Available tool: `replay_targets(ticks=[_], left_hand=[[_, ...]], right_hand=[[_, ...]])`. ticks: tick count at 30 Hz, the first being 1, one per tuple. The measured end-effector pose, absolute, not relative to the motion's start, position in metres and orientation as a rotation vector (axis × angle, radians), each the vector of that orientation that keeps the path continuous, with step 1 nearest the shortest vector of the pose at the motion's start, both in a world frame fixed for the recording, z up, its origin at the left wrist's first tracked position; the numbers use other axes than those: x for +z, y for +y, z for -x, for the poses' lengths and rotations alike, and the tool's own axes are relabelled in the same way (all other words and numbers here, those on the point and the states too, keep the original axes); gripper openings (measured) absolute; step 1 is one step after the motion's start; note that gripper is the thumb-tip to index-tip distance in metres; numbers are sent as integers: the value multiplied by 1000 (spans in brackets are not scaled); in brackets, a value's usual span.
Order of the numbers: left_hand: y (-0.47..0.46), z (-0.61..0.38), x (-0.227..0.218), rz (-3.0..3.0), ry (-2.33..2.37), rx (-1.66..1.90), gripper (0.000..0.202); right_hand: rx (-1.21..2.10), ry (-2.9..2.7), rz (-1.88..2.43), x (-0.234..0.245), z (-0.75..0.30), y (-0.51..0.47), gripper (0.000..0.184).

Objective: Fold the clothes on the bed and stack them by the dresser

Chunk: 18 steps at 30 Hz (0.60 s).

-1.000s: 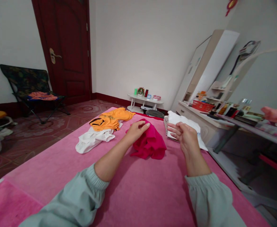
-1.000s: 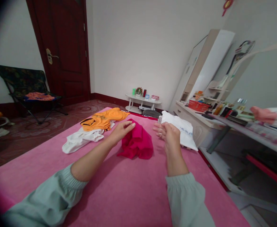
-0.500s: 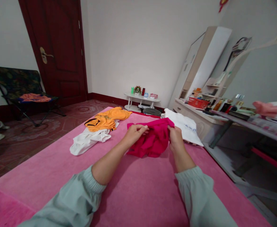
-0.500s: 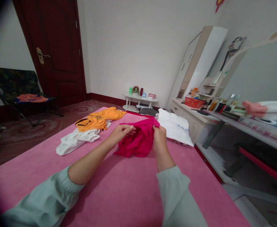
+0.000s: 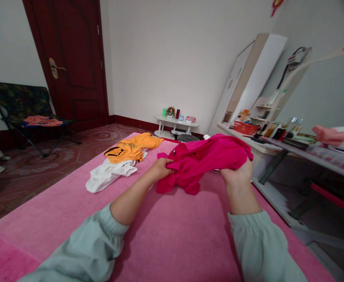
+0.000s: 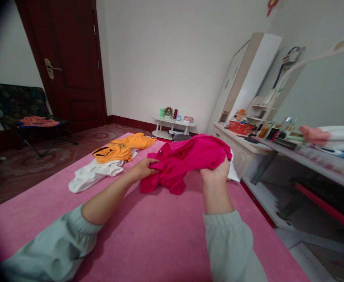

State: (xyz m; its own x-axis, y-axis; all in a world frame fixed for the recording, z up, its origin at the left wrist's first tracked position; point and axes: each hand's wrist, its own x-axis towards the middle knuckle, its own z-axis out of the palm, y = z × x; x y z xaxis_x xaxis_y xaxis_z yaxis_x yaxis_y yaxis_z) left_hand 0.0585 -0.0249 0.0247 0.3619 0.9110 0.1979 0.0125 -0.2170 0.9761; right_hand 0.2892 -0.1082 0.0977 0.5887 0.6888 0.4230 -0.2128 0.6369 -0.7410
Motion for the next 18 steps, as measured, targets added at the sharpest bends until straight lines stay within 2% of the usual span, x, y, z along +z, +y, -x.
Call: replay_targets(ticks=[4,10,13,16,18], left_hand=[[-1,-33,34,-1343,904,1279,18],[21,14,53,-727,858,1984,24],[26,24,51,-579,839,2060,30],[31,24,41,-572,856,2038,35],[34,24,33,-649,940,2033,35]], right_hand=[[601,-520,636,99,-302,-113,28],[547,-295,470,105,-307,-120,33],[562,-111,344,105,-308,-123,29],[650,28,128,102,-312,-123,17],[651,44,143,102,-313,-120,15]])
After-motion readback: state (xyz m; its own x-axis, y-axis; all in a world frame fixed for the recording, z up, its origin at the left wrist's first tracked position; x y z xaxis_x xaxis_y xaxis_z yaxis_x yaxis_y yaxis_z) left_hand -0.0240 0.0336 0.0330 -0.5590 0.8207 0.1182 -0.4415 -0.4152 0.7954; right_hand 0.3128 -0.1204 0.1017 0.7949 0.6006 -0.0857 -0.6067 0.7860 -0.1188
